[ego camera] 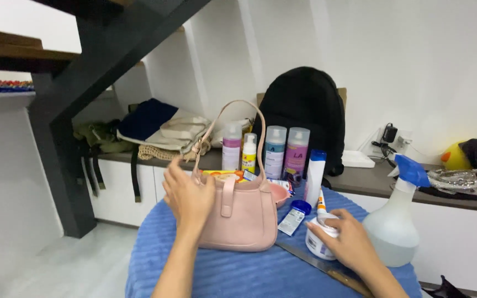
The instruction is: A person performs a detailed quality inspection of a finished pink leather handbag, checking the strap, seams, and interior.
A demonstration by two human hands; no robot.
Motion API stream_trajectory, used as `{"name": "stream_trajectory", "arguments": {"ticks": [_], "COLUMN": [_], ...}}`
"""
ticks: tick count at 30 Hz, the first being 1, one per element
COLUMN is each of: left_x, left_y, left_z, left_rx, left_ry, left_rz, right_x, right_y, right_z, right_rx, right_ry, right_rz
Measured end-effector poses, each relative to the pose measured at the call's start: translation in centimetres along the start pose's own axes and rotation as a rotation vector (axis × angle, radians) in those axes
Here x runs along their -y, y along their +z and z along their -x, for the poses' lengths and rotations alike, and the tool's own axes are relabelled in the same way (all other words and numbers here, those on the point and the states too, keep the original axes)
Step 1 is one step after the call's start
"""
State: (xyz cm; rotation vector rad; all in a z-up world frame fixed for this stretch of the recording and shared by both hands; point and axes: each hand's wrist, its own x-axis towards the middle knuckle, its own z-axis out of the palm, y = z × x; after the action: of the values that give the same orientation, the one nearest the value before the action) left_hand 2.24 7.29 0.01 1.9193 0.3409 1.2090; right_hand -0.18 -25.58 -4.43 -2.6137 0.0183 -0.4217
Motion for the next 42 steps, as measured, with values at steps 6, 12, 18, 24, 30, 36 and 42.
{"name": "stream_trajectory", "arguments": {"ticks": [6, 12, 18, 24, 30, 36, 42], "left_x": [-1.4, -4.6, -5.3, -2.9, -1.7, -1.6, 0.8], "left_y": [0.6, -0.4, 0.5, 3.6, 4.1, 3.8, 5.0], "left_z": [1.9, 4.9, 6.9, 6.8, 6.5, 6.4, 5.1], "left_rx": [0.005, 0.21, 0.196, 0.058, 0.056, 0.049, 0.134], "left_ry": [0.736, 0.796, 0.805, 0.706, 0.699, 0.724, 0.636], "left_rz": [-0.15, -0.09, -0.074, 0.093, 0.178, 0.267, 0.396], "right_x": [-0.7, -0.3, -0.6, -0.7, -0.1, 0.1, 8.6], "right_y": [0.7, 0.7, 1.0, 1.1, 1.0, -0.4, -2.7], "right_z": [-0.2, 0.4, 0.7, 1.3, 1.7, 0.9, 2.3], "right_rx": [-0.064, -0.122, -0.207, -0.353, -0.378, -0.735, -0.504], "right_ry": [0.006, -0.036, -0.133, -0.249, -0.24, -0.563, -0.668], "right_rz": [0.061, 0.034, -0.002, 0.084, 0.148, 0.108, -0.555]}}
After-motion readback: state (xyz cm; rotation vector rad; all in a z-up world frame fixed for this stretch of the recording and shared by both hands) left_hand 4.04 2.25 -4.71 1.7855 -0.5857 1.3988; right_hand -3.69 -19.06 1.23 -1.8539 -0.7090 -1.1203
